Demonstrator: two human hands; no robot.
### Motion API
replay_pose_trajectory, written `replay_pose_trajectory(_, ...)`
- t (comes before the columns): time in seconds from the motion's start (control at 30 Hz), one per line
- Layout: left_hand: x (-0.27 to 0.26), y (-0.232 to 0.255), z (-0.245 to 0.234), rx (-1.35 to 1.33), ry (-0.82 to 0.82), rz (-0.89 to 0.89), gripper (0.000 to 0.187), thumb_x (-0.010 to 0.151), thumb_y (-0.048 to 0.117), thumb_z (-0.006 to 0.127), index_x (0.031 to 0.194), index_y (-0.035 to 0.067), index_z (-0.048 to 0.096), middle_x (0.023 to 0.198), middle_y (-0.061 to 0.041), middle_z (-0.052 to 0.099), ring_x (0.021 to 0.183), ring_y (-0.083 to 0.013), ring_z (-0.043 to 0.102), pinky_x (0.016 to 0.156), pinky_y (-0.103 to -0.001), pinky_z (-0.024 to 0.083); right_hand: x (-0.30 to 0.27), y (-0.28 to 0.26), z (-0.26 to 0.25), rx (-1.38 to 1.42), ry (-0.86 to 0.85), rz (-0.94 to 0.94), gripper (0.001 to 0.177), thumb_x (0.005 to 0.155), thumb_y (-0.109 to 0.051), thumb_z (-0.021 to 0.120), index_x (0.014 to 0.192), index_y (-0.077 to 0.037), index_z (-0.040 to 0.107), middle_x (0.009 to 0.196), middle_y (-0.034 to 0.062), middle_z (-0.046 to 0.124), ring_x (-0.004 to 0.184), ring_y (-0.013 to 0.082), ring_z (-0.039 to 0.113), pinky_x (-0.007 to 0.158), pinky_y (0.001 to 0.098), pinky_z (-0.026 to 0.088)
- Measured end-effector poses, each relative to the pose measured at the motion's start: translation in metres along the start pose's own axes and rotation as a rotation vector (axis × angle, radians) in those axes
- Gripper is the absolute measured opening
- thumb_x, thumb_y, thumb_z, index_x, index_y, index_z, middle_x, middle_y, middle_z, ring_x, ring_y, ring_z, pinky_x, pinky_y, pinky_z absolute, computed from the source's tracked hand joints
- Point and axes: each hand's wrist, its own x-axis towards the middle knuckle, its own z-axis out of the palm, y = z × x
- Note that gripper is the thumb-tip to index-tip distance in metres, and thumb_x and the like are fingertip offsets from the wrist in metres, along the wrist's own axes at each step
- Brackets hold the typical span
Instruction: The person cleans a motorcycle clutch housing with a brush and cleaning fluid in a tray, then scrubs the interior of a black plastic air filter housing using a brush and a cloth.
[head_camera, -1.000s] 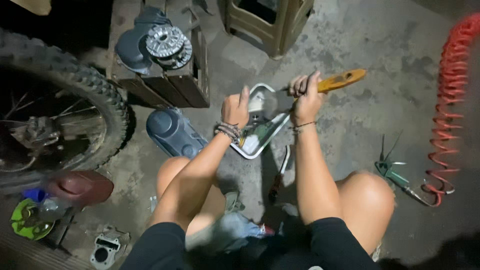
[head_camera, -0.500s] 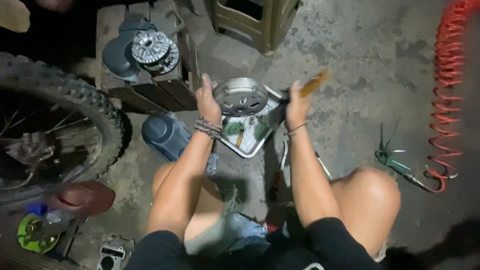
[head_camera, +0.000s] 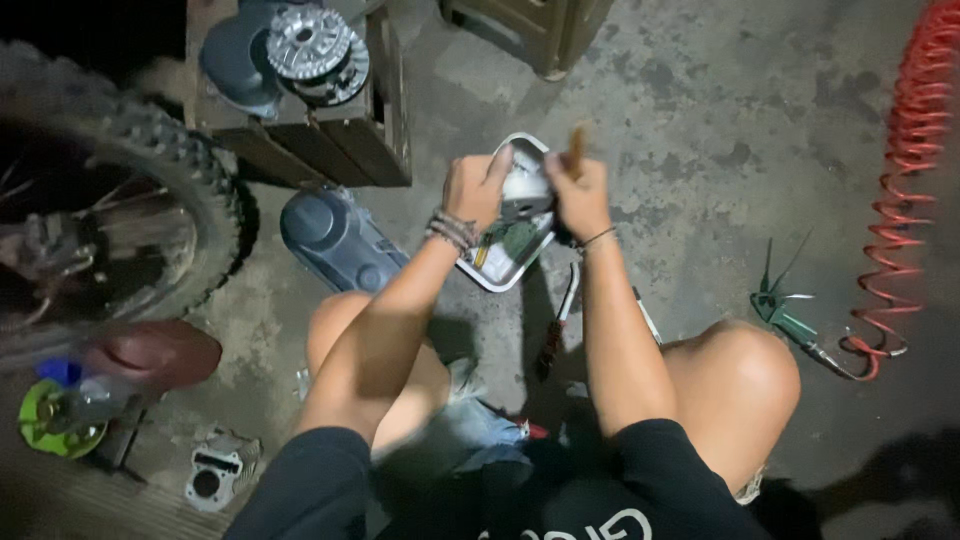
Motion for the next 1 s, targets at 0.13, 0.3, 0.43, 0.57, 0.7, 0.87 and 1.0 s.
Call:
replay_pose_trajectory(0.13, 0.005, 0.01, -0.003, 0.106, 0.017, 0.034, 0.068, 0.11, 0.044, 0.041, 0.048, 0.017, 0.04, 0.039, 0.002, 0.039, 0.039, -0.0125, 0.031, 0.048, -0.028, 0.029, 0.01, -0.058, -0.003, 0.275, 0.386, -0.017, 0.041, 0.104, -0.033, 0.066, 0.07, -0.009, 0.066, 0.064, 0.0045, 0.06, 0.059, 0.0165, 0.057, 0.062, 0.0282, 0.045)
replay_pose_trajectory(0.3, -0.007, 0.027, -0.002, 0.172, 0.007, 0.027, 0.068, 0.111, 0.048, 0.027, 0.053, 0.016, 0.04, 0.042, -0.001, 0.037, 0.041, -0.0133, 0.031, 0.05, -0.03, 0.028, 0.004, -0.114, 0.012, 0.289, 0.46, -0.247, 0.032, 0.104, -0.022, 0.069, 0.076, -0.009, 0.061, 0.07, 0.0017, 0.056, 0.065, 0.0145, 0.053, 0.069, 0.0325, 0.046)
replay_pose_trajectory(0.43, -0.007, 0.003, 0.008, 0.236, -0.022, 0.036, 0.072, 0.11, 0.05, 0.024, 0.05, 0.013, 0.039, 0.038, -0.005, 0.04, 0.035, -0.0199, 0.033, 0.044, -0.032, 0.033, 0.007, -0.164, 0.017, 0.759, 0.172, -0.287, 0.054, 0.111, -0.036, 0.039, 0.064, -0.009, 0.039, 0.054, 0.0089, 0.036, 0.048, 0.0269, 0.046, 0.061, 0.0393, 0.05)
replay_pose_trajectory(0.57, -0.018, 0.003, 0.013, 0.236, -0.005, 0.043, 0.076, 0.098, 0.073, 0.011, 0.053, 0.015, 0.031, 0.049, -0.002, 0.029, 0.044, -0.0171, 0.031, 0.049, -0.04, 0.017, 0.017, -0.151, -0.009, 0.593, 0.273, -0.106, 0.05, 0.106, -0.039, 0.047, 0.066, -0.01, 0.036, 0.058, 0.0052, 0.034, 0.051, 0.021, 0.043, 0.052, 0.0345, 0.041)
replay_pose_trajectory(0.7, -0.017, 0.004, 0.011, 0.361, 0.038, 0.129, 0.082, 0.098, 0.074, 0.012, 0.053, 0.011, 0.038, 0.048, -0.008, 0.037, 0.044, -0.0247, 0.039, 0.048, -0.046, 0.02, 0.019, -0.064, -0.028, -0.066, 0.57, -0.274, 0.027, 0.11, -0.024, 0.059, 0.131, -0.012, 0.069, 0.108, 0.0051, 0.049, 0.101, 0.0195, 0.058, 0.101, 0.0345, 0.044)
replay_pose_trajectory(0.87, -0.016, 0.002, 0.011, 0.178, 0.219, 0.108, 0.07, 0.105, 0.062, 0.019, 0.057, 0.012, 0.029, 0.051, -0.005, 0.023, 0.044, -0.0208, 0.03, 0.051, -0.042, 0.018, 0.005, -0.197, 0.013, 1.111, 0.3, 0.034, 0.048, 0.095, -0.045, 0.053, 0.062, -0.015, 0.035, 0.055, 0.0008, 0.026, 0.05, 0.0176, 0.035, 0.059, 0.0382, 0.046)
replay_pose_trajectory(1.0, -0.019, 0.021, 0.0, 0.232, 0.133, 0.153, 0.071, 0.103, 0.065, 0.009, 0.058, 0.016, 0.03, 0.05, -0.002, 0.028, 0.044, -0.0178, 0.03, 0.05, -0.039, 0.016, 0.019, -0.133, -0.028, 0.735, 0.076, -0.172, 0.042, 0.112, -0.032, 0.037, 0.078, -0.011, 0.027, 0.063, 0.0049, 0.024, 0.053, 0.0199, 0.029, 0.054, 0.0345, 0.032)
